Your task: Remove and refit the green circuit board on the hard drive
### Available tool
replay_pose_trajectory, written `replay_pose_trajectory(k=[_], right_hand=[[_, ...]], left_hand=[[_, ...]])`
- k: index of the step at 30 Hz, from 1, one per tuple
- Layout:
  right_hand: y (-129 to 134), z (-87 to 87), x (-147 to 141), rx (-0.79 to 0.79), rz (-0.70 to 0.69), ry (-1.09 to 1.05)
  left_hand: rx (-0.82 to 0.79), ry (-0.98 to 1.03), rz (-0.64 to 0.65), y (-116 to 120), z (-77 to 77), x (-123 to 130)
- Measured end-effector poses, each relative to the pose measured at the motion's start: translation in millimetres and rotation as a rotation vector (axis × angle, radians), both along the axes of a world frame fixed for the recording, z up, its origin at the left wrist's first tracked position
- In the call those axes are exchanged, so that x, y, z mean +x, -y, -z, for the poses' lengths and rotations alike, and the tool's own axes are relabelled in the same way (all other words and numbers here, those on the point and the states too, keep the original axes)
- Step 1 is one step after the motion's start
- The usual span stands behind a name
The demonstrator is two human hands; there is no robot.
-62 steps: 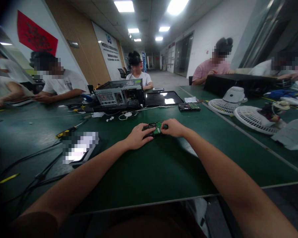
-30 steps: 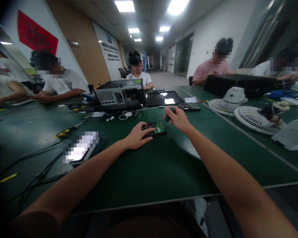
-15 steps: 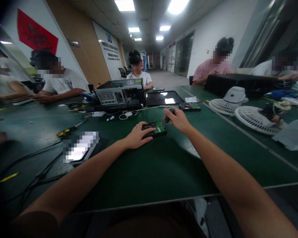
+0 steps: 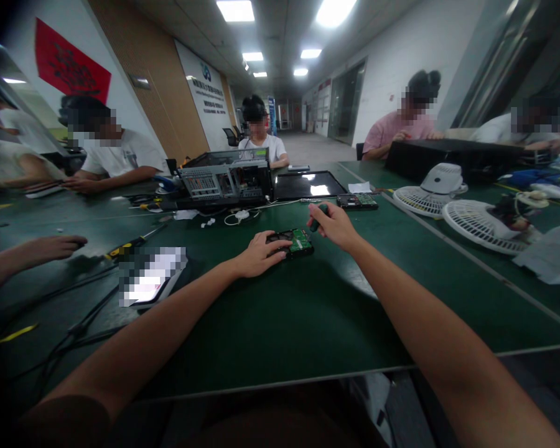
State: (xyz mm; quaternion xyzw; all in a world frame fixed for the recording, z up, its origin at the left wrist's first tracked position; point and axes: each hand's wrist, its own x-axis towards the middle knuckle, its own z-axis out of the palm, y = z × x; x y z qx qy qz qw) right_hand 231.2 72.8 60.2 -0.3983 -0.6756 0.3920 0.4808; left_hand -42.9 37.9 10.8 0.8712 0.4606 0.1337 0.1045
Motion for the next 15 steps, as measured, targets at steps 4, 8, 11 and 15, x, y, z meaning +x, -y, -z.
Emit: replay_pose_trajectory(k=[4, 8, 11, 15], right_hand=[[-0.3, -0.3, 1.3, -0.08, -0.067, -0.068], [-2.4, -0.3, 2.0, -0.129, -0.109, -0.119], [-3.3, -1.1, 1.9, -0.161, -0.127, -0.139], [-3.1, -1.9, 1.6, -0.149, -0.115, -0.165]], left_hand=[[-0.01, -0.004, 0.009, -0.3, -1.9, 0.2], [0.005, -0.015, -0.001, -1.0, -1.0, 1.2], [0.007, -0.02, -0.001, -1.4, -0.2, 1.5], [0.001, -0.016, 0.004, 0.3, -1.3, 1.1]])
